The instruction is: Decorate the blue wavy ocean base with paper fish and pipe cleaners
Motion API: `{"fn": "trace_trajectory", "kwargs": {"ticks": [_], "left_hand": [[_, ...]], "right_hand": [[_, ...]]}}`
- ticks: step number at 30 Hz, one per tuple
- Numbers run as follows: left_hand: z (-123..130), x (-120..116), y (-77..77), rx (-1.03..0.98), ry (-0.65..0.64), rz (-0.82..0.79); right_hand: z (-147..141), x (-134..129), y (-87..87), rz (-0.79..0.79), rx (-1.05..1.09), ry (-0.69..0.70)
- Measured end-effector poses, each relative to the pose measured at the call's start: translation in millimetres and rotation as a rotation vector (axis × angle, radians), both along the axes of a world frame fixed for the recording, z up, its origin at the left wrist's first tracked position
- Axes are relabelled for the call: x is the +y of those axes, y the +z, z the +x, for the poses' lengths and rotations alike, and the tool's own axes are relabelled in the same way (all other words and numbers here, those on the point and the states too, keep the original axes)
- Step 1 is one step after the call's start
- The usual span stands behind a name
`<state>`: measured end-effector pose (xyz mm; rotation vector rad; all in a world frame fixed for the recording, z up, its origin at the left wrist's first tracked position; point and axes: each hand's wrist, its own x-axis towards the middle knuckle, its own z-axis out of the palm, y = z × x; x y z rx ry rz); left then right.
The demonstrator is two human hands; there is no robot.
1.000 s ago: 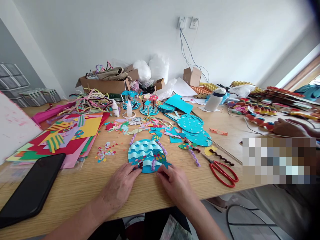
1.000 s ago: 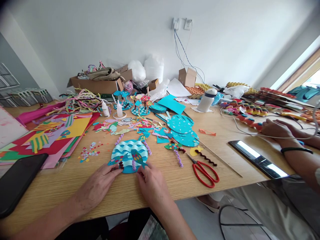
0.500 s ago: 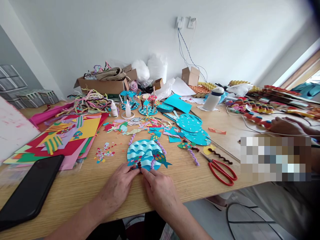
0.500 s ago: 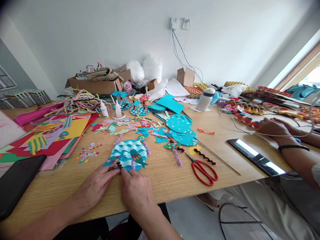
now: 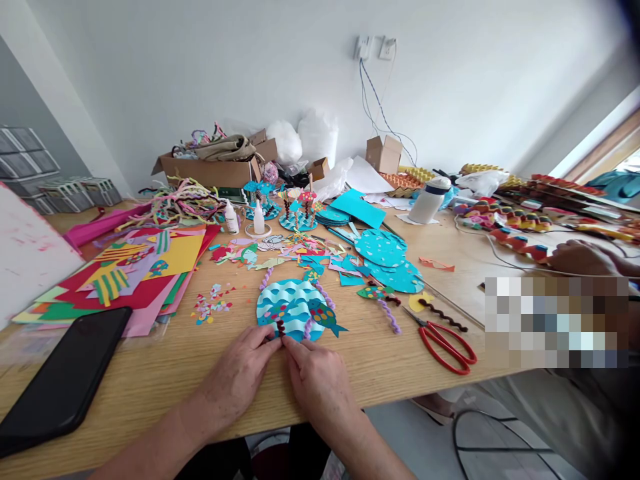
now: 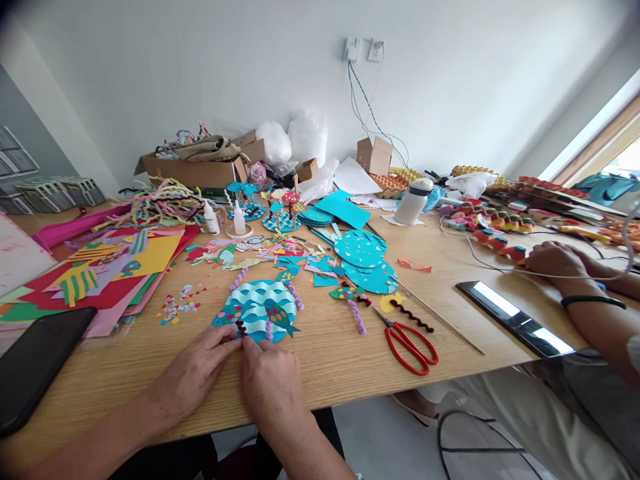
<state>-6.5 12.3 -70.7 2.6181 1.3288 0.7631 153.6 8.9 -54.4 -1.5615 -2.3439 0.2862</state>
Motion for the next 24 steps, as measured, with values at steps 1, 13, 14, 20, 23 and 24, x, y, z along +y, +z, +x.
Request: {"fn": "trace_trajectory", "kwargs": {"ticks": [1,13,14,20,23,24], "left_hand": [[1,0,0.8,-0.003,-0.003,-0.014],[4,-2,1.7,-0.034,0.022,-0.112],[4,-2,2.2,-0.033,0.024,-0.116],[0,-1,-0.9,0.014,0.019,-0.022],[-3,-1,-5.0,0.051,0.032,0.068],[-3,-1,-5.9,0.063,0.037,0.082]], "right_hand": [[0,0,-0.3,-0.004,-0.003,0.000],[-1,2,0.8,0.001,-0.044,0.003],[-1,2,0.9,0.007,-0.047,0.001],[5,-7,0.9,0.031,0.001,0.012],[19,-16,-0.7,0.042,0.014,-0.003],[24,-18,-1.4,0.046,0.005,-0.009]]}}
